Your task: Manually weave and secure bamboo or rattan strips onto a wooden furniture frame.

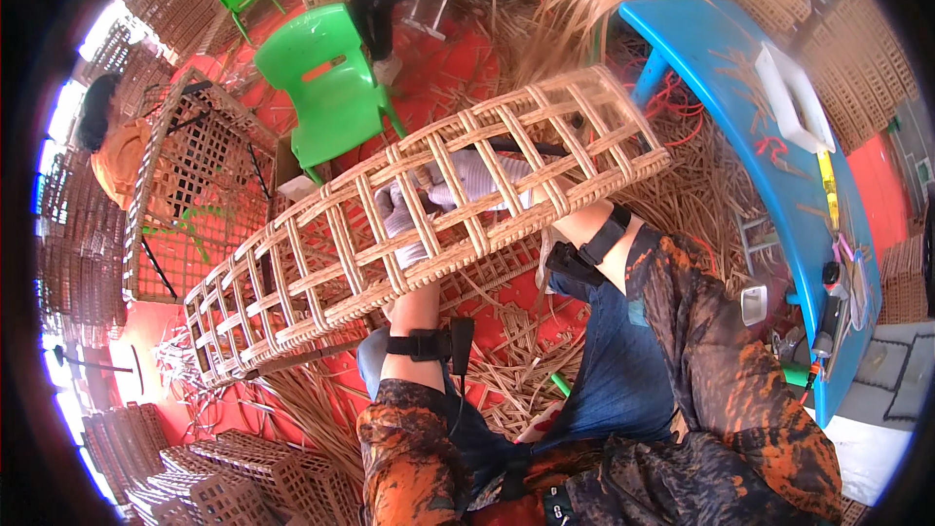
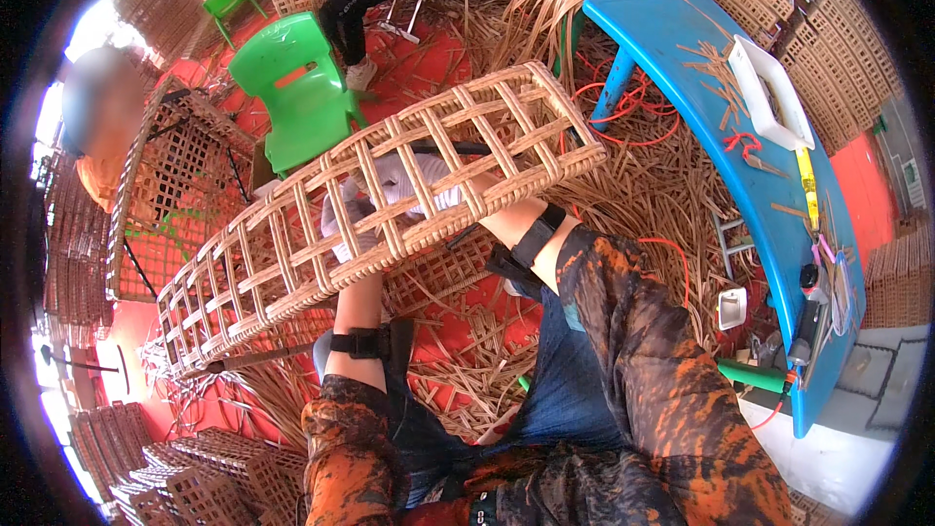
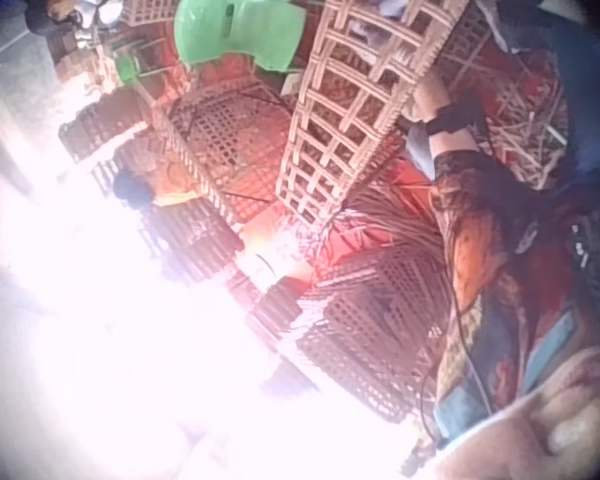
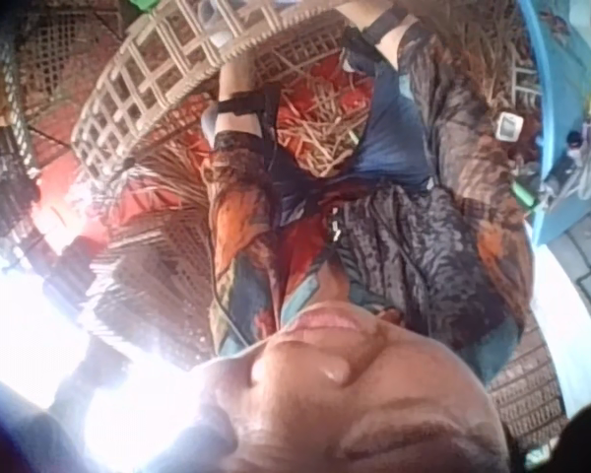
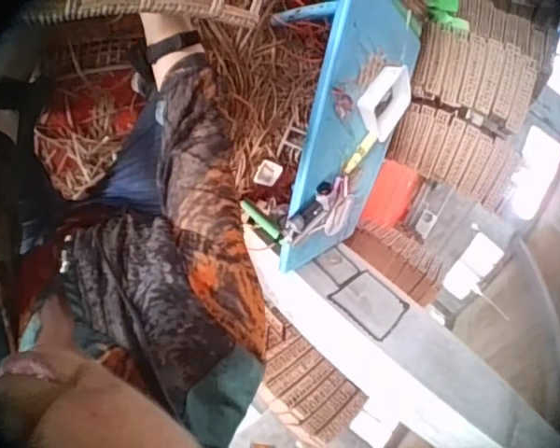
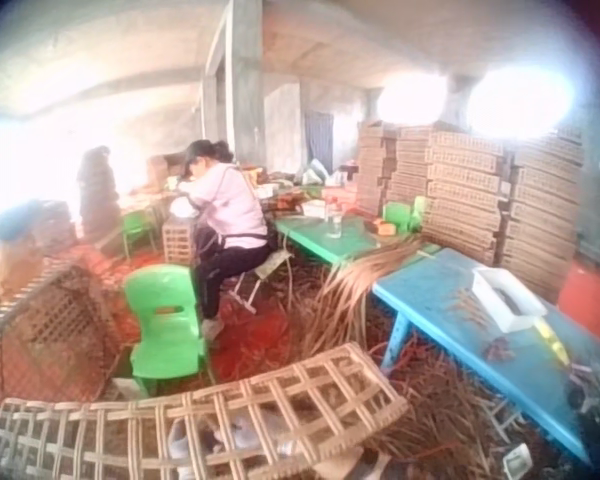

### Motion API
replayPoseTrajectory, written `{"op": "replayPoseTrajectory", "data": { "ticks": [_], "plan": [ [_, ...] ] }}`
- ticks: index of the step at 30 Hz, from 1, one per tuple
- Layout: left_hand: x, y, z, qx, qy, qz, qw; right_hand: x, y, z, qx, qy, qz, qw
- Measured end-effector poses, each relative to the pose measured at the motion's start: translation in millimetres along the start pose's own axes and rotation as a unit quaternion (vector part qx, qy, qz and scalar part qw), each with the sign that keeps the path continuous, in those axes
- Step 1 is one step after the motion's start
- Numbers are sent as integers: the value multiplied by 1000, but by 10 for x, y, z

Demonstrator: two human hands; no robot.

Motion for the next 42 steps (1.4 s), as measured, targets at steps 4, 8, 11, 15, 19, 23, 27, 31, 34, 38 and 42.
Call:
{"op": "replayPoseTrajectory", "data": {
  "ticks": [4, 8, 11, 15, 19, 23, 27, 31, 34, 38, 42],
  "plan": [
    [294, -117, 171, -21, -63, -26, 997, -478, -406, -144, 36, -31, -14, 999],
    [239, -36, 186, -35, -252, -111, 961, -682, -466, -81, -20, -48, -12, 999],
    [287, 181, 432, -115, -281, -152, 941, -466, -13, -333, 105, 342, 52, 932],
    [-412, 909, 758, -418, -615, -187, 642, 520, 1029, -1094, 110, 450, -12, 886],
    [-473, 808, 392, -597, -672, -80, 432, 1424, 2166, -1263, -20, 437, 107, 893],
    [-650, 881, 277, -424, -652, -57, 625, 2535, 3756, -1156, -263, 479, 223, 807],
    [-362, 690, 231, -457, -613, -56, 642, 2527, 4241, -734, -344, 475, 241, 773],
    [-280, 699, 252, -426, -625, -64, 651, 2555, 4380, -560, -335, 547, 278, 715],
    [-273, 676, 228, -433, -634, -87, 635, 2552, 4381, -427, -422, 565, 210, 678],
    [-420, 675, 22, -447, -663, -146, 583, 2574, 4546, -282, -440, 642, 116, 617],
    [-117, 159, -347, -433, -765, -241, 411, 2336, 4027, -626, -331, 547, 124, 759]
  ]
}}
Point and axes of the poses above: each hand's wrist, its own y-axis away from the middle knuckle, its own x-axis out of the back of the hand, z = x × y, the point moved 7 cm from there along -y, towards the middle knuckle, and after that the axes turned 8 degrees about z, right-handed, at the moved point
